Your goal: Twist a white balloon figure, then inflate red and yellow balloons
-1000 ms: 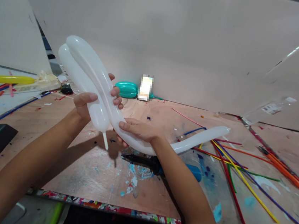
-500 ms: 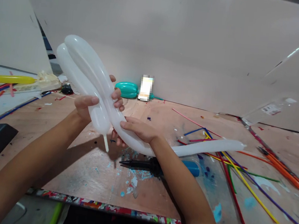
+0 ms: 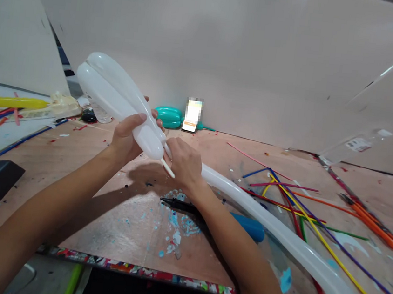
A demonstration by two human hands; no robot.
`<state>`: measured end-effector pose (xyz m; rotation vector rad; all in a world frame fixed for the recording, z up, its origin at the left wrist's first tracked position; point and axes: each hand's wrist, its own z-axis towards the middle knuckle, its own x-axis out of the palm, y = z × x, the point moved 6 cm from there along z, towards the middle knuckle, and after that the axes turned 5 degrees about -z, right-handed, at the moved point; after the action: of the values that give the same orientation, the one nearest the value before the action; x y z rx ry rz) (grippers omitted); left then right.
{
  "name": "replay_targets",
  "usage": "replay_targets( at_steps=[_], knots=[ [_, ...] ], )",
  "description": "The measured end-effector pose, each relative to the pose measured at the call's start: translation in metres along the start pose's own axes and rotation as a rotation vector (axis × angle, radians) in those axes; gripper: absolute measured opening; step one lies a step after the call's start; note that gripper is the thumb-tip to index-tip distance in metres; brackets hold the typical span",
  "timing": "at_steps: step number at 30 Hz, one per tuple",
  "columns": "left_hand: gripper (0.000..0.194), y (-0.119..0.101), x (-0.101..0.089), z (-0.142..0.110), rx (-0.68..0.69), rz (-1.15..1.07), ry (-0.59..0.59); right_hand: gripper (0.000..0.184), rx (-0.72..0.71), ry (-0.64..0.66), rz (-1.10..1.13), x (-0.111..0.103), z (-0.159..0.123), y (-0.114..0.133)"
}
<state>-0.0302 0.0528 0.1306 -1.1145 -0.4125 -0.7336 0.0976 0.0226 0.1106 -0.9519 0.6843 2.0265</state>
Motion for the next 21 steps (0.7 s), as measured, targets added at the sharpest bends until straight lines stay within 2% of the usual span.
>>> replay_targets(
  at_steps=[4, 11, 16, 18, 21],
  knots=[
    [0.03, 0.0, -0.002, 0.002, -0.01, -0.041, -0.034, 0.023, -0.064, -0.068, -0.195, -0.007, -0.001, 0.003],
    [0.043, -0.012, -0.001, 0.002, 0.024, 0.008, 0.045, 0.034, -0.038, -0.007, -0.19, -0.006, -0.003, 0.013],
    [0.053, -0.01, 0.0, 0.003, 0.062, 0.023, 0.102, 0.02, -0.032, 0.017, -0.198, -0.017, 0.007, 0.008],
    [0.058, -0.006, -0.002, 0.004, 0.04, 0.037, 0.137, 0.016, 0.016, 0.061, -0.254, -0.021, 0.015, 0.0],
    [0.061, -0.006, -0.01, 0.007, 0.015, 0.061, 0.145, 0.025, 0.042, 0.195, -0.355, -0.022, 0.028, -0.006]
  ],
)
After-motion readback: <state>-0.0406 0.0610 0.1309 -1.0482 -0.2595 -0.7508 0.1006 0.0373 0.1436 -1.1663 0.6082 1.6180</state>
